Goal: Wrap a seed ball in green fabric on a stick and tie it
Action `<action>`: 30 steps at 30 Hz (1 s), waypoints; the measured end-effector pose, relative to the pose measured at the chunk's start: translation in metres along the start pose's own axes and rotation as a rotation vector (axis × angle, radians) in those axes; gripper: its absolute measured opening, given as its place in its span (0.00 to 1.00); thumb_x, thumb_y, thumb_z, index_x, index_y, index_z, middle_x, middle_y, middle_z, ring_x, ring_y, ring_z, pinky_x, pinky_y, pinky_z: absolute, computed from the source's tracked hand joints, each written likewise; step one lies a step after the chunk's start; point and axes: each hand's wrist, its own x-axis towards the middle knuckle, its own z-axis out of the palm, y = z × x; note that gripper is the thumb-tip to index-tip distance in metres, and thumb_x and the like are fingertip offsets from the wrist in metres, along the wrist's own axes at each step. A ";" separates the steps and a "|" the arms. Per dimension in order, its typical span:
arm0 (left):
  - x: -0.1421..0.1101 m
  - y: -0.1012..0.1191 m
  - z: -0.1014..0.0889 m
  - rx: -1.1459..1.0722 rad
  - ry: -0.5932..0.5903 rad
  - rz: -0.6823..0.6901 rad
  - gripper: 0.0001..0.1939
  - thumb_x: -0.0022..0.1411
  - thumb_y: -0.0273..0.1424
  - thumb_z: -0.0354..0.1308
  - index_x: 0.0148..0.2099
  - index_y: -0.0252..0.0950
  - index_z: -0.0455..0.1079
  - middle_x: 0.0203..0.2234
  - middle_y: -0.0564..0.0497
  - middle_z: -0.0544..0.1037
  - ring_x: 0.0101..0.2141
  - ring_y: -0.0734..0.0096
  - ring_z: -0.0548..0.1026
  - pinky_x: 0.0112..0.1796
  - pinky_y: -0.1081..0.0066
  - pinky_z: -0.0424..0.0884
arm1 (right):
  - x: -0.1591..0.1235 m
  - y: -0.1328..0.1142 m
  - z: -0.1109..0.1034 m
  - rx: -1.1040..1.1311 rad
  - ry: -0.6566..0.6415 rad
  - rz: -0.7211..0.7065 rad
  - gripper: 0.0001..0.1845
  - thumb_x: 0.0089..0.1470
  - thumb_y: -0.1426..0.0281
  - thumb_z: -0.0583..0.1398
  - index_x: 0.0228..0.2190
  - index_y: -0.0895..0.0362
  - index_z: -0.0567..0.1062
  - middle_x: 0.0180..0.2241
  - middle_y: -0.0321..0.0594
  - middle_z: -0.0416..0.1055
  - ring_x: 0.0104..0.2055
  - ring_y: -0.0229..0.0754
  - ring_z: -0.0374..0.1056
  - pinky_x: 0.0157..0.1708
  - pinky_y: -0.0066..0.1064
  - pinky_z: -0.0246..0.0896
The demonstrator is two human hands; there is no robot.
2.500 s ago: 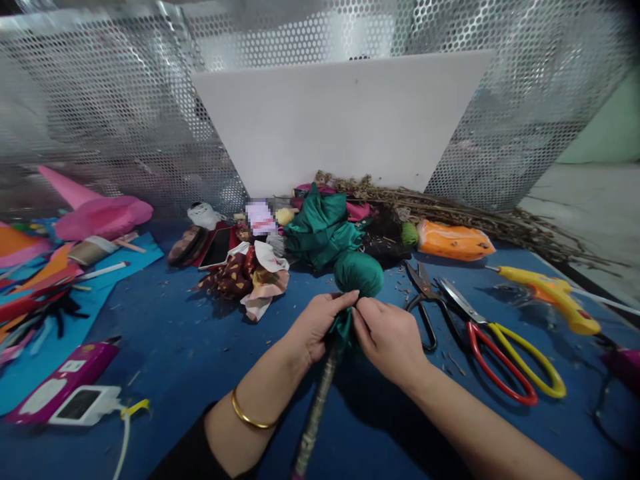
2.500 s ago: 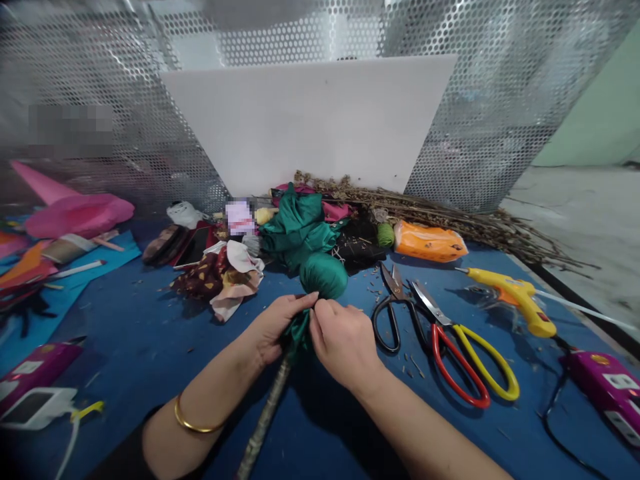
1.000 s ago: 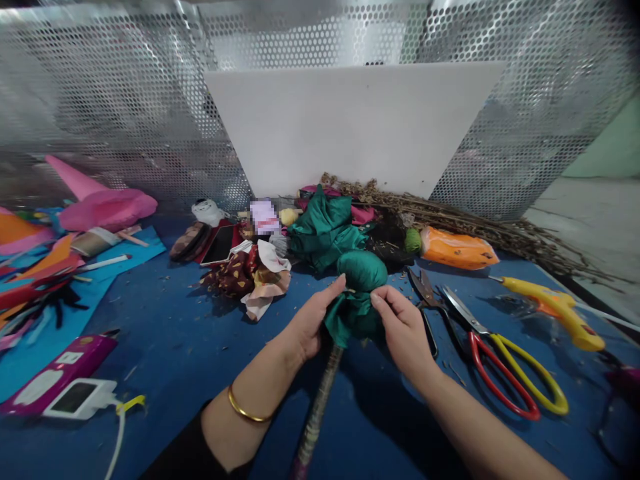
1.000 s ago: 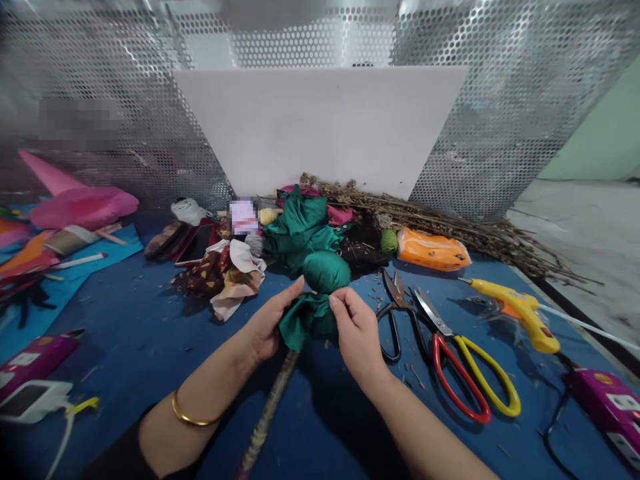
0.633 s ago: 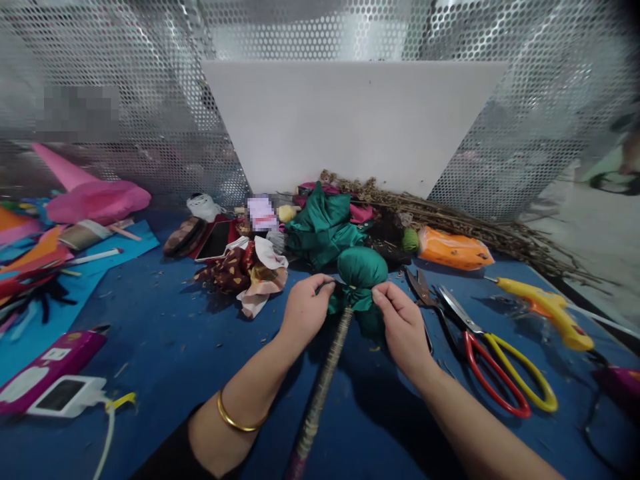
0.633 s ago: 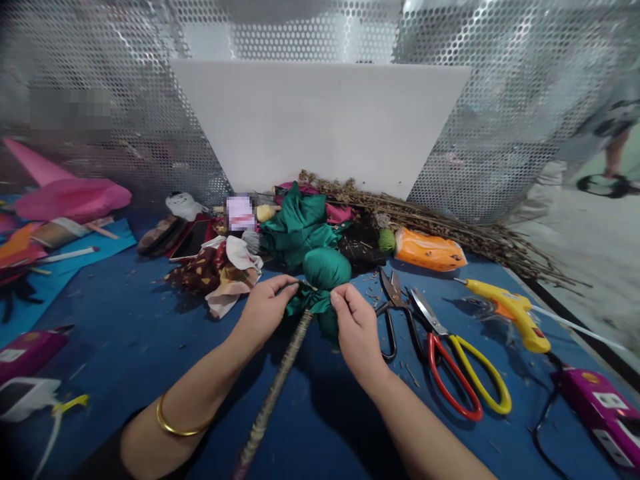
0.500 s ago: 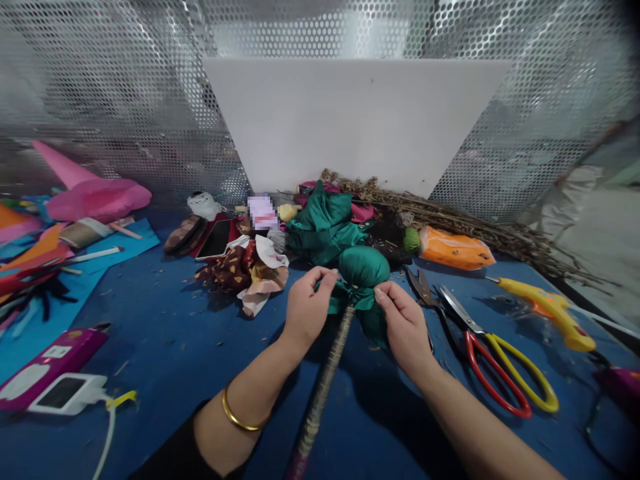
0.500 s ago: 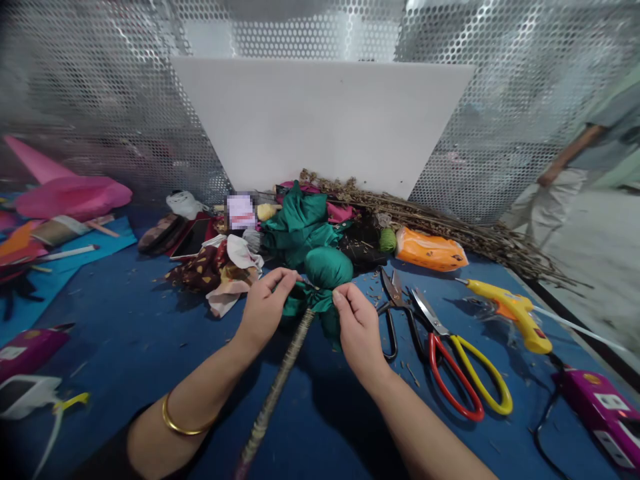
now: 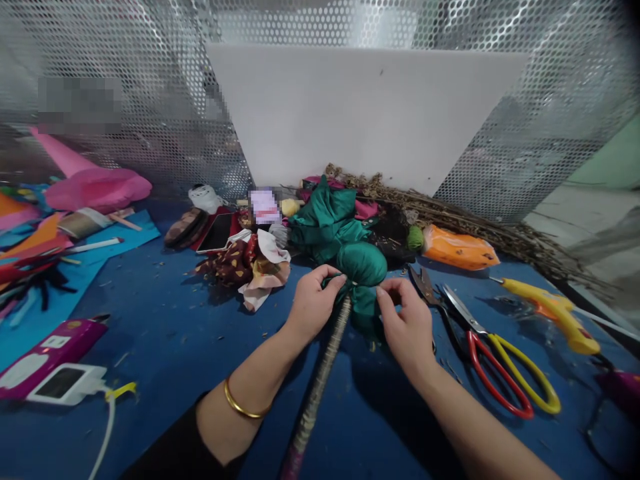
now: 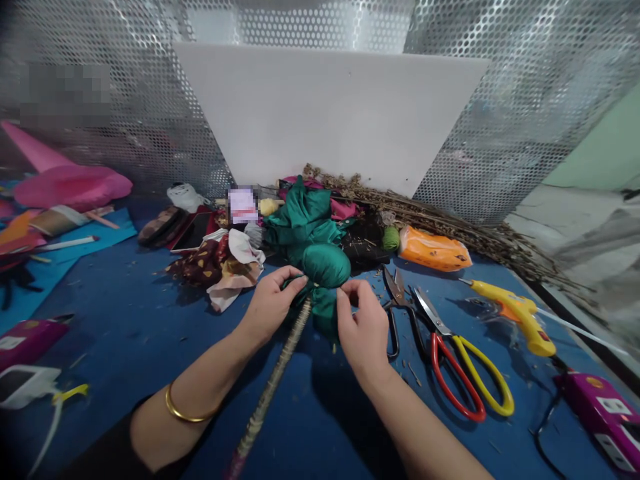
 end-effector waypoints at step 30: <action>0.003 -0.023 0.014 0.139 -0.001 -0.089 0.11 0.54 0.38 0.55 0.26 0.36 0.70 0.21 0.55 0.71 0.26 0.72 0.66 0.28 0.73 0.60 | 0.000 0.005 0.004 -0.649 -0.233 -0.334 0.10 0.60 0.70 0.50 0.29 0.56 0.68 0.28 0.40 0.70 0.29 0.42 0.64 0.33 0.33 0.49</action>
